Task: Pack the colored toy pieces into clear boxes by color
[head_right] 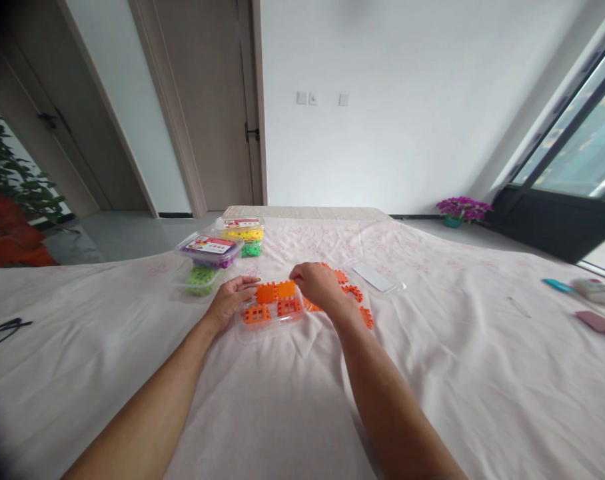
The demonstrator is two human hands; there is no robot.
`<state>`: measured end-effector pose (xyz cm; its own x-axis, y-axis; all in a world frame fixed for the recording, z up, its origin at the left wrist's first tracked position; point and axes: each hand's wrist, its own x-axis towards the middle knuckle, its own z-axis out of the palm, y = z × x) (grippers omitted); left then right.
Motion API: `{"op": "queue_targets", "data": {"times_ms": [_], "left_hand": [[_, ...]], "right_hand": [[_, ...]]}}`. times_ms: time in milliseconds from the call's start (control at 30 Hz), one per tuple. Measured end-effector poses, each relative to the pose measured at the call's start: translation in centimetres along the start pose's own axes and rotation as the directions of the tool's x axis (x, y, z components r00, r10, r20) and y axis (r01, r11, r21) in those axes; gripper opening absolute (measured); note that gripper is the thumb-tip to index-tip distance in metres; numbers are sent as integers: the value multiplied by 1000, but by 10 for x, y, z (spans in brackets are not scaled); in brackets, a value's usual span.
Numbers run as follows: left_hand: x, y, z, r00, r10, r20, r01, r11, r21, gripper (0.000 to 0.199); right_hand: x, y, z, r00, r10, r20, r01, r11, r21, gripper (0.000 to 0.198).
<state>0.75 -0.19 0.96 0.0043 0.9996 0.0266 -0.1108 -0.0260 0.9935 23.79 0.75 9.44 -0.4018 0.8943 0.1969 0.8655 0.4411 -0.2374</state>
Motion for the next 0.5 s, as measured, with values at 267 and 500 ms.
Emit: {"op": "queue_targets", "data": {"times_ms": [267,500], "left_hand": [[3,-3,0,1000,16,-21,-15,999,41,36],[3,-2,0,1000,11,-29,-10,999,34,35]], "right_hand": [[-2,38,0,959,132,253,-114,990,-84,31],[-1,39,24,935,-14,354,27,999,-32,16]]}}
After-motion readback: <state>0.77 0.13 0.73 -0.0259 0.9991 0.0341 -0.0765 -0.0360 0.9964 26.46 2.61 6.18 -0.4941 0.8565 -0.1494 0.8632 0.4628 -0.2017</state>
